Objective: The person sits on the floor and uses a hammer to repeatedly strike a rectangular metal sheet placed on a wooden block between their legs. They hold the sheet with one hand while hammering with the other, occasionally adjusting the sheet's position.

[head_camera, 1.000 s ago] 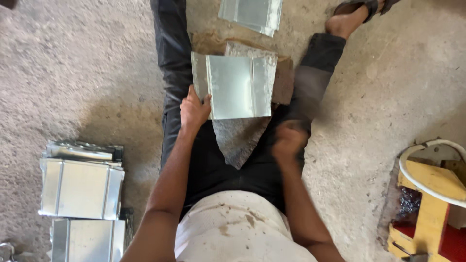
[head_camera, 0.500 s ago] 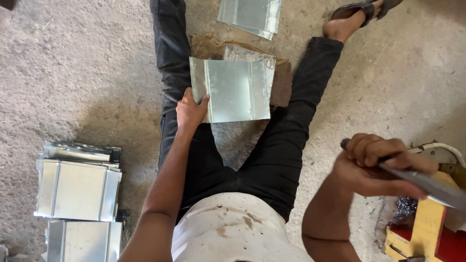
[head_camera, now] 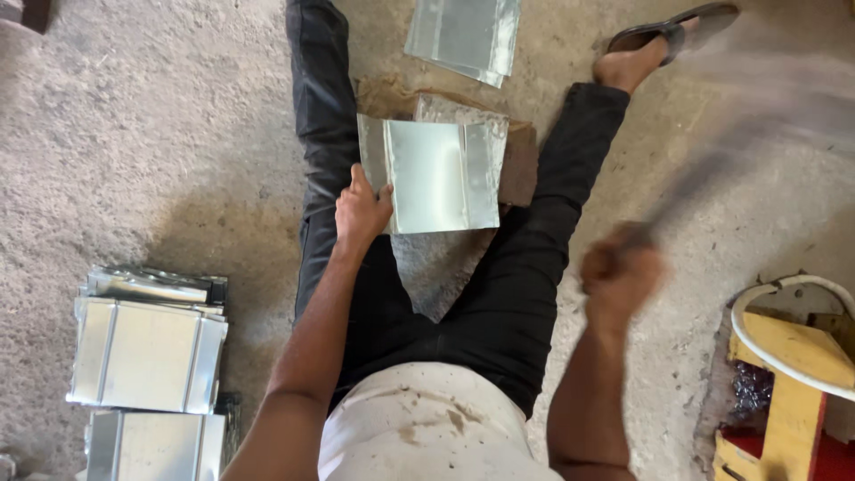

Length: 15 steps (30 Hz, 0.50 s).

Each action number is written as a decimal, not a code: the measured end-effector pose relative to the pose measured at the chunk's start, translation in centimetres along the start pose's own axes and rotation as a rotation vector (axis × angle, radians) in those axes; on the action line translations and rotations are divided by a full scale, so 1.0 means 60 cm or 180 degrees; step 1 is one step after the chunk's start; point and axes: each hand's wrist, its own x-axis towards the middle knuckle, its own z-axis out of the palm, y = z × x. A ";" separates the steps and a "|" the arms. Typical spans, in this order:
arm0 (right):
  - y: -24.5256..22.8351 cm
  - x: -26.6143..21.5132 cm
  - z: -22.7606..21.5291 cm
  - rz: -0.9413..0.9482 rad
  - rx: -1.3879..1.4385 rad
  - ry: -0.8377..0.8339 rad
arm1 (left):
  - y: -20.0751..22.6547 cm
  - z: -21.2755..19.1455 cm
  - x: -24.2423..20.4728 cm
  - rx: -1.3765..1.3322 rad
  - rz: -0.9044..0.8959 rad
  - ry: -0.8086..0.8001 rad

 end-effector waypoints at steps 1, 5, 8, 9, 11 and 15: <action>-0.034 0.003 -0.020 0.0109 0.1218 -0.0154 | 0.000 -0.001 -0.003 0.0068 0.0053 0.0026; -0.034 0.015 -0.033 -0.1591 0.0912 0.0575 | 0.007 -0.009 -0.001 -0.0152 -0.0221 -0.0186; 0.130 -0.005 0.044 -0.1731 0.0177 0.1040 | 0.005 -0.008 -0.007 -0.0177 -0.0231 -0.0187; 0.177 -0.041 0.071 -0.1282 -0.0499 0.0398 | 0.004 -0.006 -0.008 -0.0151 -0.0263 -0.0201; 0.225 -0.103 0.101 -0.0326 -0.1812 -0.0857 | 0.000 -0.005 -0.012 -0.0090 -0.0205 -0.0184; 0.169 -0.066 0.090 0.1762 -0.0952 -0.0720 | 0.001 0.002 0.009 -0.0048 -0.0143 -0.0110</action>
